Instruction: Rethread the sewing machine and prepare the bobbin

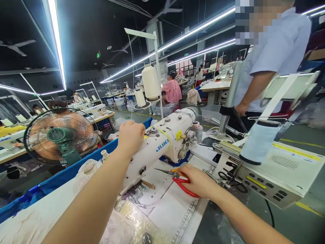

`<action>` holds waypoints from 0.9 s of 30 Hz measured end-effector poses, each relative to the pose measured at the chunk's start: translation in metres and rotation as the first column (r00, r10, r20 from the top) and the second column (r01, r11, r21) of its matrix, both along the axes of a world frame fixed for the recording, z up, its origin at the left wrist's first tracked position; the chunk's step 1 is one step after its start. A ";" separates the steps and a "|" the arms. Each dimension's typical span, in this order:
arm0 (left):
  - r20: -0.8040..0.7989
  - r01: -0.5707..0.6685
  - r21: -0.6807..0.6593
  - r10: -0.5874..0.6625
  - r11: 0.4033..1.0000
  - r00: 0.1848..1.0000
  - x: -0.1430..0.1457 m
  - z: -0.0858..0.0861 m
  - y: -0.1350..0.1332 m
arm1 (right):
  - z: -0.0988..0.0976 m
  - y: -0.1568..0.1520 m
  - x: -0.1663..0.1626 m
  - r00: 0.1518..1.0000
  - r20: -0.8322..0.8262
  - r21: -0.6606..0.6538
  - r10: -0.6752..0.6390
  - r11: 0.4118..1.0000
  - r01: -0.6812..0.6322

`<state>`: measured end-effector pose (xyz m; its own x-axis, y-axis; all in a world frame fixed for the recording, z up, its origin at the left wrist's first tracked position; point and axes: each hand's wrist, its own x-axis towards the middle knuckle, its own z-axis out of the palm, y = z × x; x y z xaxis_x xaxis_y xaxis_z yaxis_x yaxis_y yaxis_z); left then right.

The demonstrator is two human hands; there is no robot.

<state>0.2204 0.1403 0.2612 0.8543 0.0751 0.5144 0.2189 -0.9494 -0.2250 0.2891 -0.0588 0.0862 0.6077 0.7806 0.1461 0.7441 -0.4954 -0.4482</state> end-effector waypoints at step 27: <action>0.556 0.098 0.186 -0.187 0.978 0.810 -0.007 0.001 0.009 | 0.045 -0.015 -0.010 0.941 -0.096 -0.146 0.325 0.930 -0.337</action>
<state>0.2136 0.1490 0.2622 0.4017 -0.1354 0.9057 0.2144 -0.9476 -0.2368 0.2791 -0.0735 0.1310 0.3149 0.9487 -0.0285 0.8479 -0.2946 -0.4408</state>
